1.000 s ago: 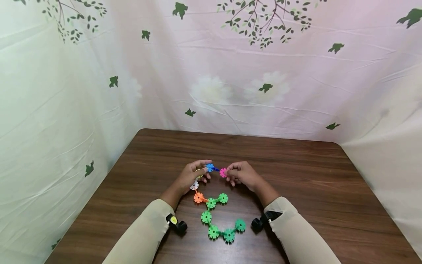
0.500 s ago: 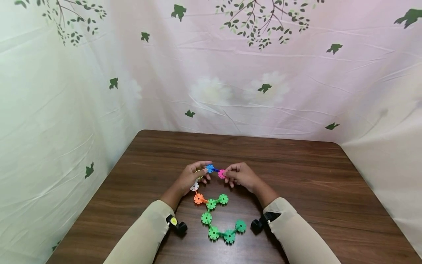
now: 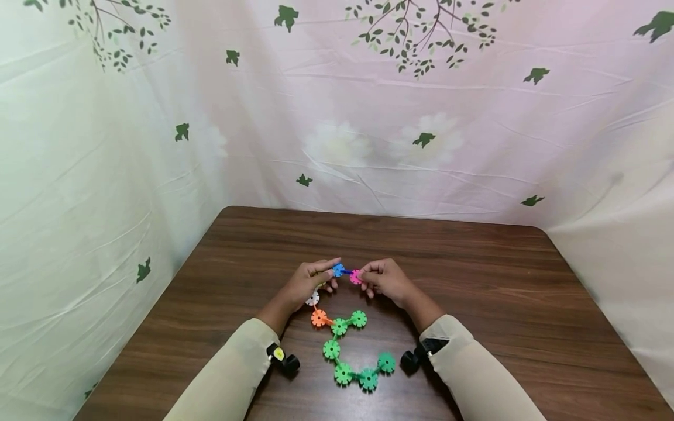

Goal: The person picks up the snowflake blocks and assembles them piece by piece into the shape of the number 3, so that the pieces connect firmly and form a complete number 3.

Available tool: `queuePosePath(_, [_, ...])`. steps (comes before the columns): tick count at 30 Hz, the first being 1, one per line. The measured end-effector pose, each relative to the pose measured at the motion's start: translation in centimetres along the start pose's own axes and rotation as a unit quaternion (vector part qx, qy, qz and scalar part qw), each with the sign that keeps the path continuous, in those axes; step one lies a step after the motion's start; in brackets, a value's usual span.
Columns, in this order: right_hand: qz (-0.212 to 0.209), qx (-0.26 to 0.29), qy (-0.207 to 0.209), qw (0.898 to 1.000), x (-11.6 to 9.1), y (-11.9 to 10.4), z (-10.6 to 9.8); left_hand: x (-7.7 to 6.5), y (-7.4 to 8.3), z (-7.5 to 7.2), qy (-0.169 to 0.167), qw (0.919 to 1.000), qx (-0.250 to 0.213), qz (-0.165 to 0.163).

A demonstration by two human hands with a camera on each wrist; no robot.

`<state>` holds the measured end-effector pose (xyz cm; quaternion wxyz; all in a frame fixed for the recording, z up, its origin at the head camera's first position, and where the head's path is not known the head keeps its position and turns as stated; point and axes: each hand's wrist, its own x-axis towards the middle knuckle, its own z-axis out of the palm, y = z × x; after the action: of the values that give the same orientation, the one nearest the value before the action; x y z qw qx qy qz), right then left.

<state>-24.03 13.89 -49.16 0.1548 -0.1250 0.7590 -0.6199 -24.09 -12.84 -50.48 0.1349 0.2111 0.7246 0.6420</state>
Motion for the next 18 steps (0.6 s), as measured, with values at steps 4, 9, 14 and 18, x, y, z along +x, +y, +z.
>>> queuePosePath(4, [-0.008,-0.003,-0.01,1.0,-0.13,-0.11,-0.15,0.04,0.07,0.02,-0.009,0.9999,0.001,0.007])
queuePosePath(9, [-0.02,-0.003,-0.018,1.0,-0.06,0.01,-0.3,0.02,0.16,0.03,-0.02,0.9997,-0.001,0.015])
queuePosePath(14, [-0.029,-0.016,-0.025,0.999,0.07,0.29,-0.32,-0.09,0.26,0.13,-0.024,0.9995,0.001,0.018])
queuePosePath(18, [-0.033,-0.027,-0.025,0.999,0.17,0.61,-0.28,-0.28,0.38,0.33,-0.026,0.9994,0.012,0.019])
